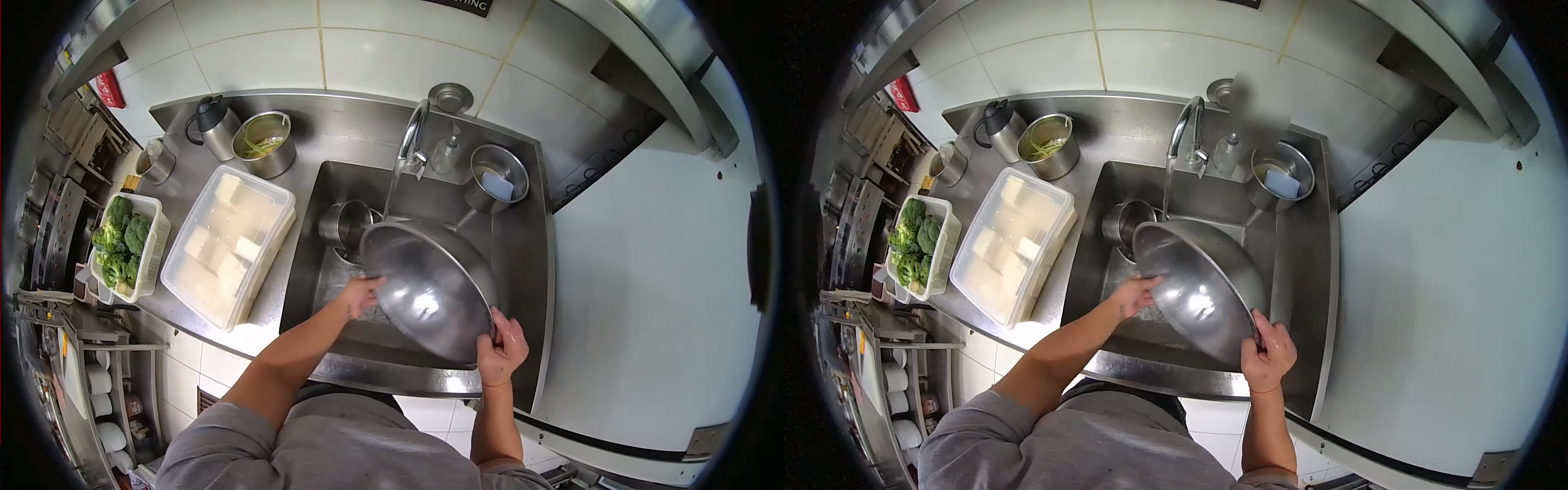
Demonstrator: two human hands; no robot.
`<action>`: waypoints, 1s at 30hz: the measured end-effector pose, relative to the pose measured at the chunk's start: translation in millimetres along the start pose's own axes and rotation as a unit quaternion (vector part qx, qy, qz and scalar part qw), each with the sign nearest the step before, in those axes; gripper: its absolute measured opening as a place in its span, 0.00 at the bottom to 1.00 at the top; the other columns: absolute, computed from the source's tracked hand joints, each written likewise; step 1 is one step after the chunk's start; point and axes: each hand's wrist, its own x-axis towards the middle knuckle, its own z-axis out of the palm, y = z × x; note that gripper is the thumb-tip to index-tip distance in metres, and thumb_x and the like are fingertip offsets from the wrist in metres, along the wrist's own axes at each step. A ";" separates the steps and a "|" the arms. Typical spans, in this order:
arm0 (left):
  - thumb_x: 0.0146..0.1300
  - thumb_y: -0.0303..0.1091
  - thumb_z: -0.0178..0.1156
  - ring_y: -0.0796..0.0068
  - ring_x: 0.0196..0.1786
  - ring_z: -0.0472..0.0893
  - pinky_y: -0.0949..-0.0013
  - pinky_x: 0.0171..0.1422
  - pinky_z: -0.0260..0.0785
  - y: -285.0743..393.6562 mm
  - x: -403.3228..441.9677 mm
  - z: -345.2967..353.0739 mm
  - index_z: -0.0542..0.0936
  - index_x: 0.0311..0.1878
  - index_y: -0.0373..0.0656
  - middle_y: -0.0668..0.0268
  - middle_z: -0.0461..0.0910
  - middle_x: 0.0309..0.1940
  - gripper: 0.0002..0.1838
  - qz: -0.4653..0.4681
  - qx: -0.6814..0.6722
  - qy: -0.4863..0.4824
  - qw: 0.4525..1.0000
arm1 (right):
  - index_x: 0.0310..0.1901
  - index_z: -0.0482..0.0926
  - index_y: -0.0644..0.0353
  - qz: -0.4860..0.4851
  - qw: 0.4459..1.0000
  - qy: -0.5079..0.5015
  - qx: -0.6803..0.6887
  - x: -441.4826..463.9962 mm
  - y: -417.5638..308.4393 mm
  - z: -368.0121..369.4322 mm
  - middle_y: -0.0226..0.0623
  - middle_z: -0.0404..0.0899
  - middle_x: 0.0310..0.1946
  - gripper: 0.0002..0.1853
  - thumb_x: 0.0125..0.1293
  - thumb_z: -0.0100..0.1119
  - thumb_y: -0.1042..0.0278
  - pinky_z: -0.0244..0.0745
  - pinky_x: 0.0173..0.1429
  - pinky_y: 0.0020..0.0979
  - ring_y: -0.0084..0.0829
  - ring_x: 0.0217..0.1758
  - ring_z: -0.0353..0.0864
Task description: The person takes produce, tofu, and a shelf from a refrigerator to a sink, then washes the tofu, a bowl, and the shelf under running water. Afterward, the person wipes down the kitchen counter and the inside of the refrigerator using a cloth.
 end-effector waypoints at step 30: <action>0.57 0.24 0.59 0.68 0.42 0.79 0.68 0.50 0.71 -45.1 5.7 -87.1 0.75 0.53 0.33 0.58 0.80 0.42 0.18 -0.091 0.237 0.208 0.945 | 0.45 0.79 0.67 0.343 0.847 -0.405 -0.031 -20.5 243.2 198.1 0.55 0.79 0.44 0.17 0.54 0.52 0.72 0.71 0.56 0.37 0.46 0.51 0.78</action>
